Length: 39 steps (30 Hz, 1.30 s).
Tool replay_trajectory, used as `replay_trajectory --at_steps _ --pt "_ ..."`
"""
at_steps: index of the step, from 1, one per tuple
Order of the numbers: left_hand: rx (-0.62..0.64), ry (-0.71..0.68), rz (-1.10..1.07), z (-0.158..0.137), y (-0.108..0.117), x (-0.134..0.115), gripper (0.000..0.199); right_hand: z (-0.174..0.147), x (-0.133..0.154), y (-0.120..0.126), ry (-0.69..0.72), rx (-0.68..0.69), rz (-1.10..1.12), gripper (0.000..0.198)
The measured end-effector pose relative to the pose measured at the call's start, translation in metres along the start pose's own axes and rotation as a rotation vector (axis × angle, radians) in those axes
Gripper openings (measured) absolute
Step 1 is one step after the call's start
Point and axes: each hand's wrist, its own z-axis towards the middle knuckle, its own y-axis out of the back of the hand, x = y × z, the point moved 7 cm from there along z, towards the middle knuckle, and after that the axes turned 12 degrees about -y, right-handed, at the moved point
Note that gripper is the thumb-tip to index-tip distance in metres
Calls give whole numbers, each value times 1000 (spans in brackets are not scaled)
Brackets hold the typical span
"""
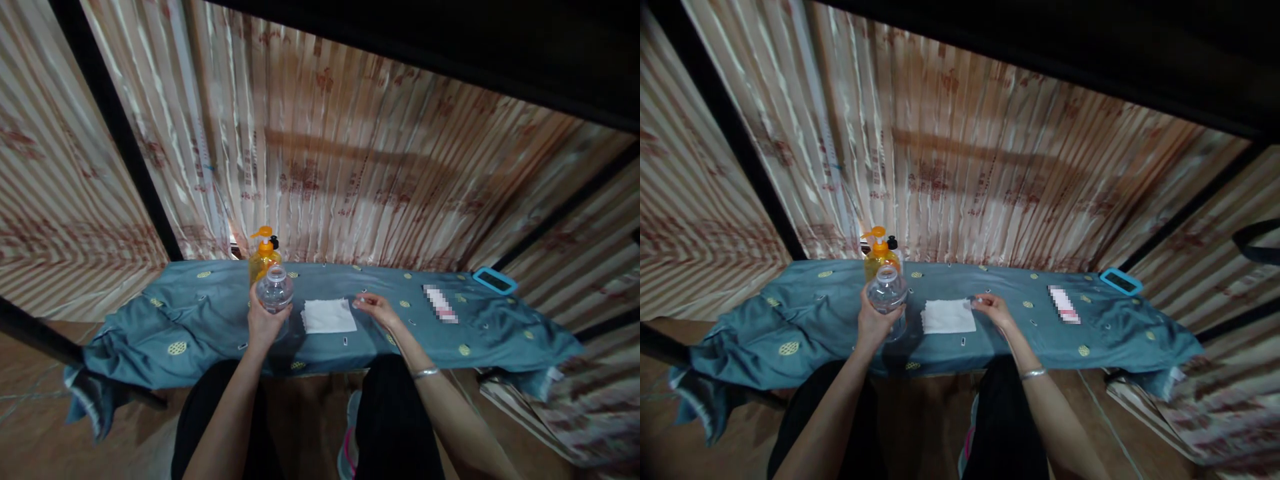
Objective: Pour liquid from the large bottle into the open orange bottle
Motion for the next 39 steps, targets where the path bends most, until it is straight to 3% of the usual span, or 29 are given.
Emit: replay_trajectory --at_steps 3,6,16,25,28,30,35,39 --pt "-11 6 15 0 0 1 88 1 -51 17 -104 -106 -166 14" --pt "-18 4 22 1 1 2 88 2 -73 33 -148 -197 -342 18" --pt "-5 -13 32 1 1 3 88 -2 -89 71 -159 -348 -774 30" --pt "-27 -53 11 -1 4 -3 86 -12 -91 93 -223 -514 -864 27" --pt "-40 -68 0 0 3 -1 85 -19 -61 81 -140 -549 -821 41" --pt "-40 -66 -4 0 3 1 85 -22 -25 56 -20 -492 -754 44" --pt "-25 -44 -3 -1 2 2 87 -32 108 -50 395 -90 -505 45" --pt "-17 -50 -19 -2 2 -1 88 -24 187 -128 571 122 -381 45"
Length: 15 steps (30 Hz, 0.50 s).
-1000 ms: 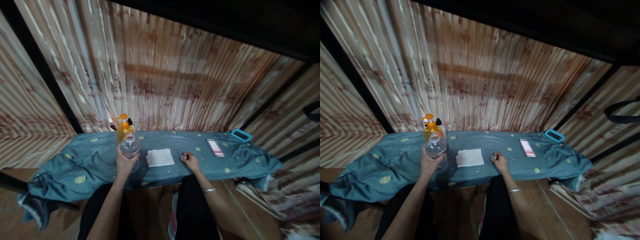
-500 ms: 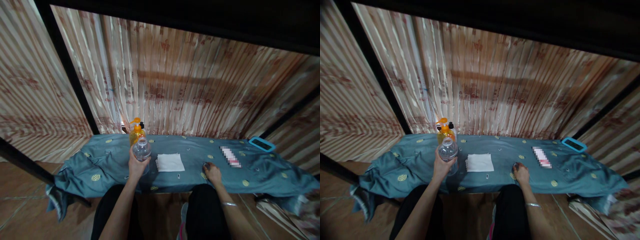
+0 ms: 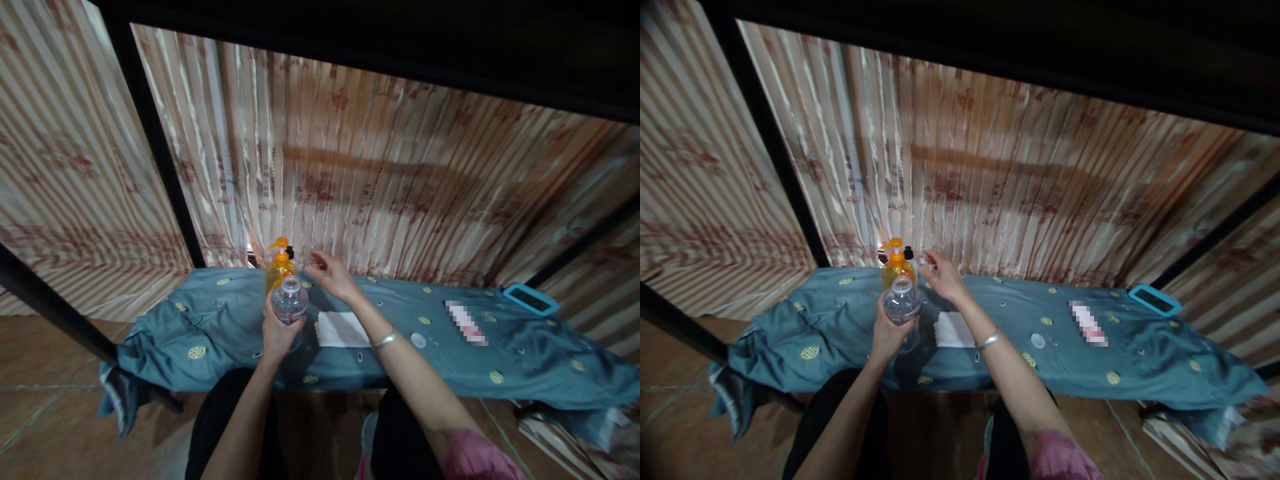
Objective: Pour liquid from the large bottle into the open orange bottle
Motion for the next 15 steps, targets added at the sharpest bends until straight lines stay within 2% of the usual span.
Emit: replay_trajectory --at_steps 4,8,12,15 --pt "20 19 3 -1 0 1 88 38 27 -35 60 68 24 51" --pt "16 -6 -1 0 0 1 88 50 33 -54 108 94 -35 38" --pt "19 -23 -2 1 0 -1 86 56 27 -61 80 123 -75 31" --pt "31 -25 0 1 0 -3 85 55 20 -51 52 82 -98 25"
